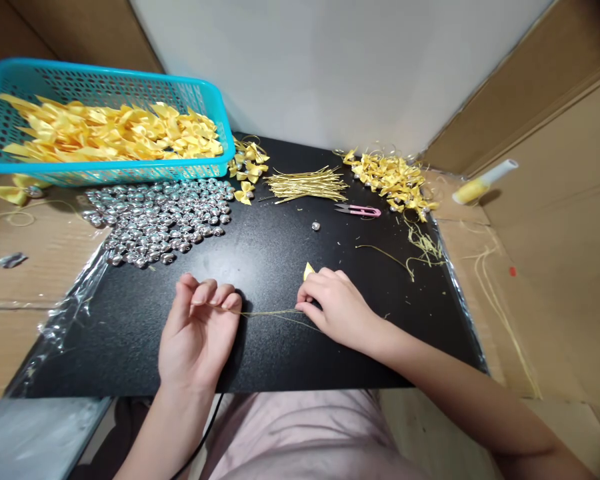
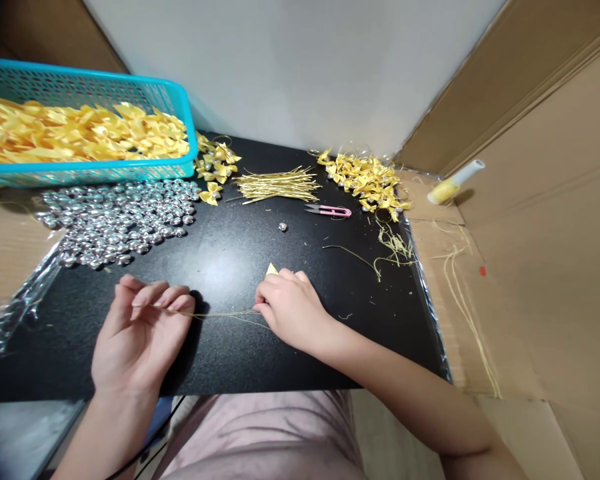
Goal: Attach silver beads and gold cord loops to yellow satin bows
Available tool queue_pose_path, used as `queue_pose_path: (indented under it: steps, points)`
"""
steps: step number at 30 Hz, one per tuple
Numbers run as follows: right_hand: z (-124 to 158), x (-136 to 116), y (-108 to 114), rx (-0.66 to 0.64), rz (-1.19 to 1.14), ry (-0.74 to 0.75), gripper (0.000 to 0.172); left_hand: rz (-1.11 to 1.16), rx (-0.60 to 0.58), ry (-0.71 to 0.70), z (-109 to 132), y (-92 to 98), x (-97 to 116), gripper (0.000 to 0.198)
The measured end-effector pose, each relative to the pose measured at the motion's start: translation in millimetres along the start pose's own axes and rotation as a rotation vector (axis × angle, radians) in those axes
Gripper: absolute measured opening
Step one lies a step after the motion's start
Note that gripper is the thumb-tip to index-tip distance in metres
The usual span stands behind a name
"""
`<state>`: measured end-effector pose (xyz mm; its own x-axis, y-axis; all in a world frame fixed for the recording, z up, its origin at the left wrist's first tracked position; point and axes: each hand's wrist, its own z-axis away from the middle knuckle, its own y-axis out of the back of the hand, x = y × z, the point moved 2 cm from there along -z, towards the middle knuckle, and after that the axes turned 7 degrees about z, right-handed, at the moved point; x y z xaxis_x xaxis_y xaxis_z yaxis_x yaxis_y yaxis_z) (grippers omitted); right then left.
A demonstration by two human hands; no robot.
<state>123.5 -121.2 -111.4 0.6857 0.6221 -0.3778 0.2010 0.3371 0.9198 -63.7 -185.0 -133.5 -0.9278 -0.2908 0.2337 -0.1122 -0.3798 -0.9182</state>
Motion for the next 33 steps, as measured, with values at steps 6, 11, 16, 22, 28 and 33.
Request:
queue_pose_path:
  steps: [6,11,16,22,28,33]
  points:
    - [1.6,-0.3,2.8,0.006,-0.007,-0.051,0.01,0.009,-0.011,0.003,-0.8,1.9,0.1,0.011]
    - [3.8,1.9,6.8,0.001,-0.008,-0.102,0.011,0.021,-0.009,0.005,-1.5,3.3,0.2,0.015]
    - [7.2,6.5,9.9,-0.006,-0.011,-0.153,0.013,0.015,-0.011,0.007,-0.4,1.6,0.5,0.018]
    - [8.7,7.7,10.7,-0.004,-0.001,-0.163,0.013,0.005,-0.012,0.006,-1.2,1.2,0.2,0.017]
    - [7.4,8.6,7.1,0.018,-0.053,-0.14,0.012,-0.002,-0.009,0.005,-1.9,3.0,-0.1,0.022]
    - [5.4,4.6,2.8,0.038,-0.031,-0.144,0.017,0.003,-0.008,0.007,-1.3,2.3,-0.3,0.022]
